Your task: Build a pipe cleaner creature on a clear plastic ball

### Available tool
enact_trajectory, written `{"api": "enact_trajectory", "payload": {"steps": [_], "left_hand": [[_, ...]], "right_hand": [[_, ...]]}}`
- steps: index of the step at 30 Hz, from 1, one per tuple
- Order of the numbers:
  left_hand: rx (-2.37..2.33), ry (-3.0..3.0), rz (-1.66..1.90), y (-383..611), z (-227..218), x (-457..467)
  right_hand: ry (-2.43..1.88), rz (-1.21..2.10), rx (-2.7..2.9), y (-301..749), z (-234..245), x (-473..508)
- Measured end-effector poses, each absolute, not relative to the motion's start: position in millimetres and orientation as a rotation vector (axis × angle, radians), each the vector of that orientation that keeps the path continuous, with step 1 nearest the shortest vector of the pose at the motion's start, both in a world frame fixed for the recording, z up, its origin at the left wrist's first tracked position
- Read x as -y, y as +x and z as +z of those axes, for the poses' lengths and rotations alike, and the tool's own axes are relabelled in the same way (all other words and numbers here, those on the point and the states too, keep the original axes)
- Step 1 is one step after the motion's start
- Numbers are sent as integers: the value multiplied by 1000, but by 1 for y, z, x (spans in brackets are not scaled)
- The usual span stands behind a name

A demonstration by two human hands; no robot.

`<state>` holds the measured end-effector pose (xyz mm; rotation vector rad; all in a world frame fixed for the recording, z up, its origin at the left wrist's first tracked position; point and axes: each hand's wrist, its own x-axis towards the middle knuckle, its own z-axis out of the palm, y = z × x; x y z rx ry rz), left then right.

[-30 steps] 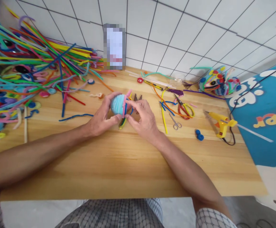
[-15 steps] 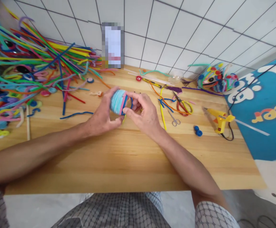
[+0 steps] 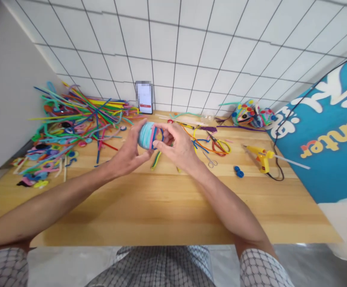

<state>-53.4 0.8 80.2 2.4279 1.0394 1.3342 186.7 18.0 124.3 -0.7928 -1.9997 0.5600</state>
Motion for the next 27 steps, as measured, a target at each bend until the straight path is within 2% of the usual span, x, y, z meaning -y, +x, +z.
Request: {"api": "enact_trajectory", "payload": {"steps": [8, 15, 27], "left_hand": [[-1156, 2390, 1573, -37, 89, -8], [-1188, 2314, 1539, -33, 83, -9], [-1086, 2082, 1392, -36, 80, -4]], "right_hand": [[-662, 77, 2116, 191, 145, -14], [-597, -188, 2122, 196, 139, -14], [-582, -249, 2178, 198, 133, -19]]}}
